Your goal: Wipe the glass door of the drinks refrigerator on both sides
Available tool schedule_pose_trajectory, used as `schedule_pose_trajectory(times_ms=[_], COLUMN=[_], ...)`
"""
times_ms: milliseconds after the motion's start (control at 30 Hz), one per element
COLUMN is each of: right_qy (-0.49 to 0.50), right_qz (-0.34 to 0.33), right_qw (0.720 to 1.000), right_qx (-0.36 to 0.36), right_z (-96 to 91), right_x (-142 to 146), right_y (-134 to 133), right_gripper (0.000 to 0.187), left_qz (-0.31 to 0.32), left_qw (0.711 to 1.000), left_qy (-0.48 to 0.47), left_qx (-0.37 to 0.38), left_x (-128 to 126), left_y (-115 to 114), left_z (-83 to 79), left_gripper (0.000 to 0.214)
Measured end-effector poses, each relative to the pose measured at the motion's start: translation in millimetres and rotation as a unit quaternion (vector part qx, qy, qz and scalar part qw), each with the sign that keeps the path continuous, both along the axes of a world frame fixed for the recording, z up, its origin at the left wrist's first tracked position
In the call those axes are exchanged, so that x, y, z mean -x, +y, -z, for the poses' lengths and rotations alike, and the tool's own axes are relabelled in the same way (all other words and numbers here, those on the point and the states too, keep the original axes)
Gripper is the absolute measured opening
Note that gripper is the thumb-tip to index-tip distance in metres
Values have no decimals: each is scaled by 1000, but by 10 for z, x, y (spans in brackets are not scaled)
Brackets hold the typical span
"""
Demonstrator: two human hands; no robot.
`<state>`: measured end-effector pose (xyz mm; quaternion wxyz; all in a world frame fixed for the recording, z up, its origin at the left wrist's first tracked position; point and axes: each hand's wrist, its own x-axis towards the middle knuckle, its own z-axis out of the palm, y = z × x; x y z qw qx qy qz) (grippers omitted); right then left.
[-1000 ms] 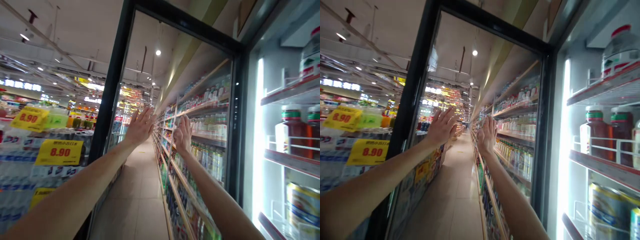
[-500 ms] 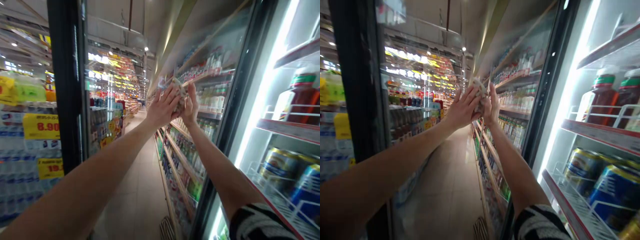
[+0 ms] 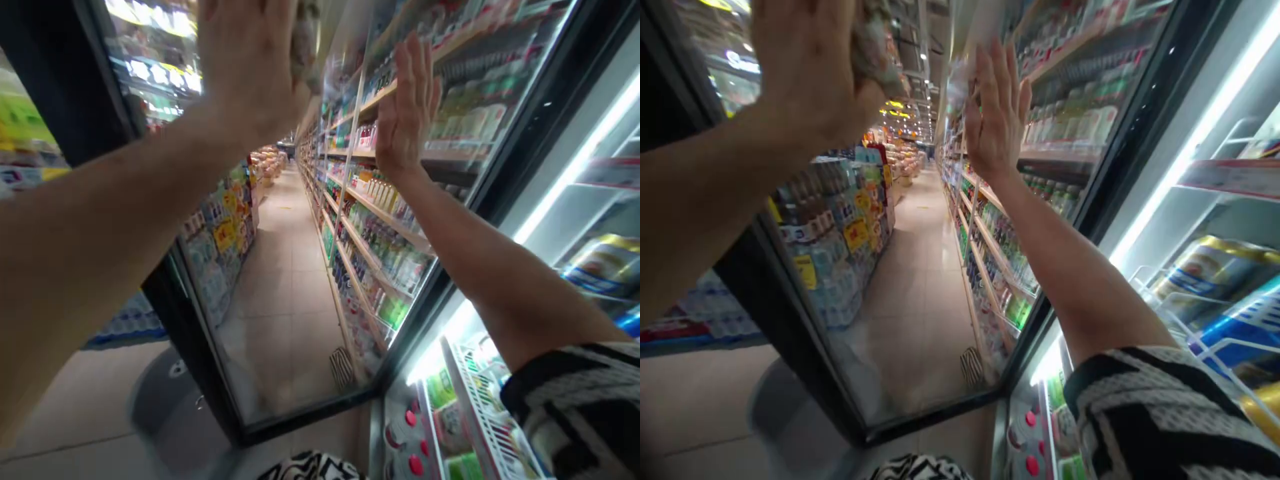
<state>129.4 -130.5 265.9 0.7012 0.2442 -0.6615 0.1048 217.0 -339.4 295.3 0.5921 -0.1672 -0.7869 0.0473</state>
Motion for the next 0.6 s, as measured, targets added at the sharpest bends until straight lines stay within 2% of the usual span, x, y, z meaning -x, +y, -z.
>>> schedule_pose_trajectory(times_ms=[67,133,233,300,367,500,567,600], right_qy=[-1,-10,-22,-13,2,2,-1,0], right_qz=[12,11,-3,-15,-25,-21,-11,-8], right_qw=[1000,1000,1000,1000,1000,1000,1000,1000], right_qx=[4,9,3,-4,-5,7,13,16], right_z=[-10,-16,-10,5,26,61,72,77], right_x=[7,29,63,87,117,166,173,175], right_y=[5,15,23,18,1,-63,-87,-93], right_gripper=[56,48,49,50,49,48,48,48], left_qz=[7,16,21,25,21,-23,-20,-19], left_qw=[999,999,999,999,999,984,976,980], left_qy=[-40,-28,-10,-31,-42,26,65,70], left_qx=[-7,-30,-22,8,2,-177,-205,-184], left_x=[29,101,223,284,319,308,306,320], left_y=[297,569,740,614,303,-415,-521,-474], left_z=[49,103,155,134,42,-223,-207,-131], left_gripper=[72,76,72,62,53,53,54,57])
